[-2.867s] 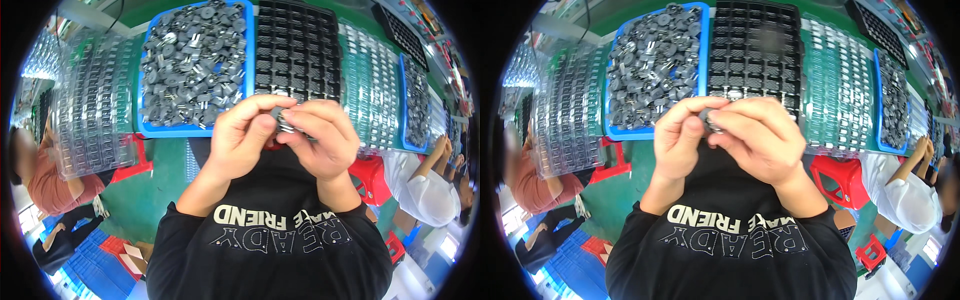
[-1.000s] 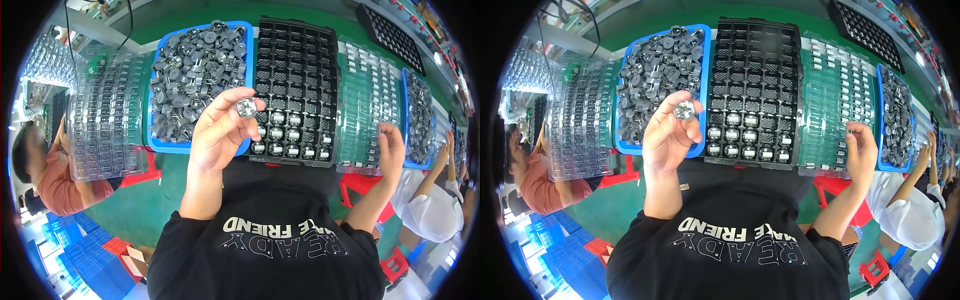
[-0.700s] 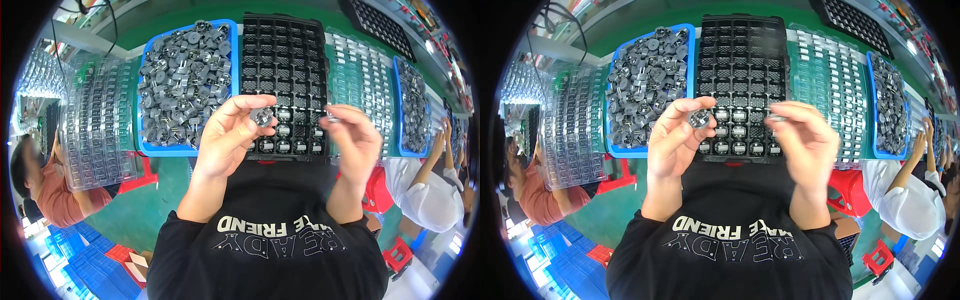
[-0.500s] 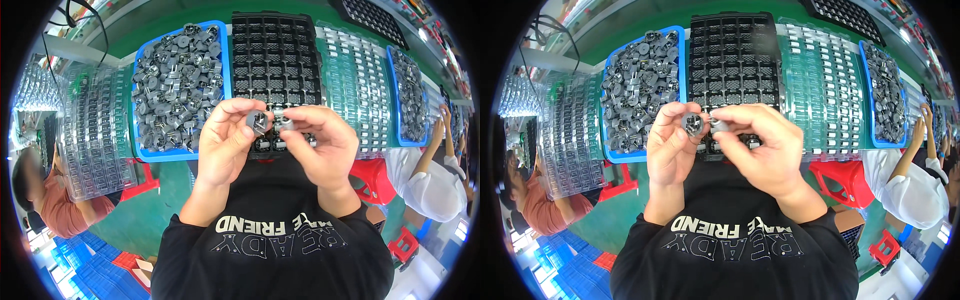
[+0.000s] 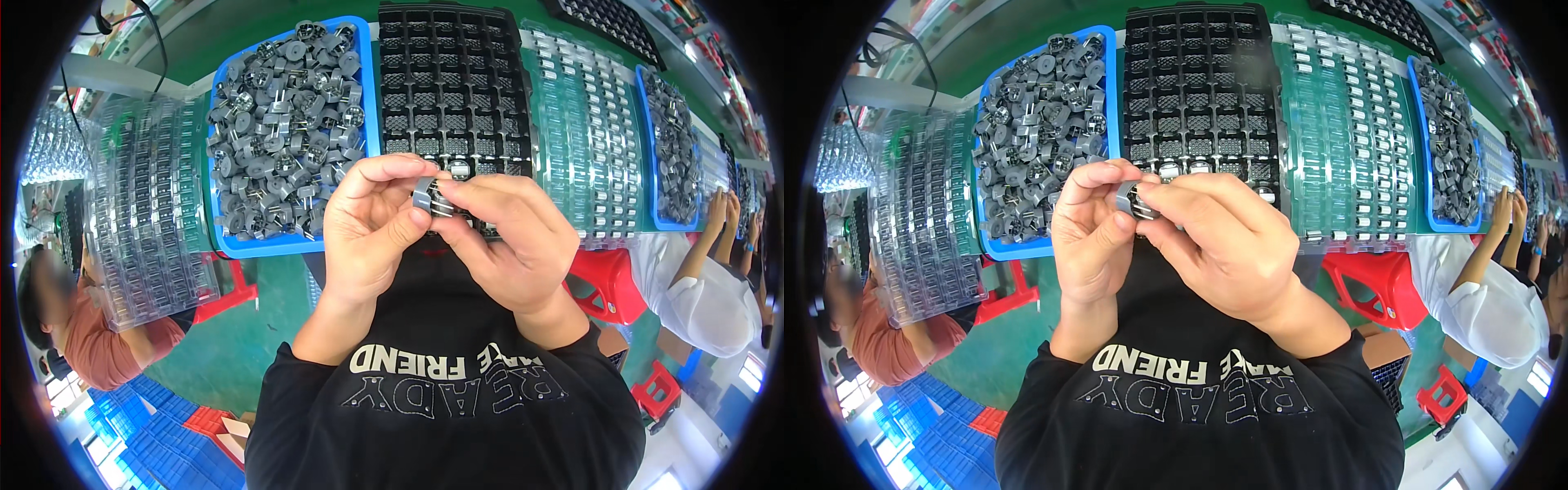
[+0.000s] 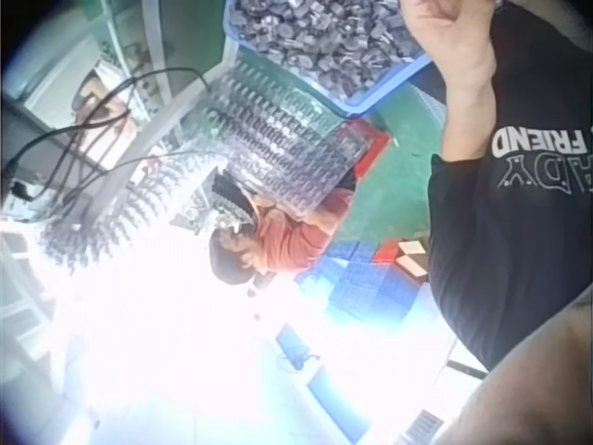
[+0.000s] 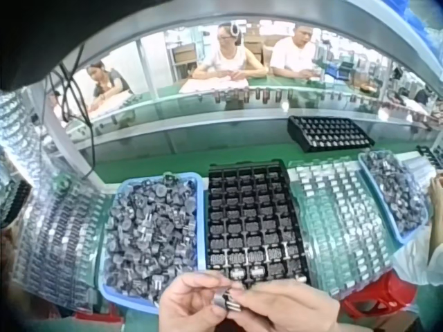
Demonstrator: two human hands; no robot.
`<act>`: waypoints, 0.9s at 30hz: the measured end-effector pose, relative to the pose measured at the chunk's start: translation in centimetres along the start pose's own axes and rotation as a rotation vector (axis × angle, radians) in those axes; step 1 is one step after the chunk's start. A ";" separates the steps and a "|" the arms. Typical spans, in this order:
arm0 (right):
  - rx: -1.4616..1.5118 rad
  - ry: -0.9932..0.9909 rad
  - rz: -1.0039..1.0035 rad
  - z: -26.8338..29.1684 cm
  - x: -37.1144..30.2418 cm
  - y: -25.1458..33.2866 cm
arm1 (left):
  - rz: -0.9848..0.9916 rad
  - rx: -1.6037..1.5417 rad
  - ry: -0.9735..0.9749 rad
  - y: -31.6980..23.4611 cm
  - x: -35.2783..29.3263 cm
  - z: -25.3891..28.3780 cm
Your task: Assembling and sorting small electronic motor components into black plastic trays on a factory production line.
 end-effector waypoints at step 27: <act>-0.188 0.147 -0.435 5.6 -1.1 -4.7 | -0.125 1.835 -0.093 -3.9 1.4 5.6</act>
Point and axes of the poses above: each hand's wrist, its own x-axis towards the middle knuckle, its own z-axis out of the back of the hand, y = z × x, the point moved 1 cm from there along x, towards the middle knuckle, and after that the axes turned 8 degrees about x, right-handed, at the moved point
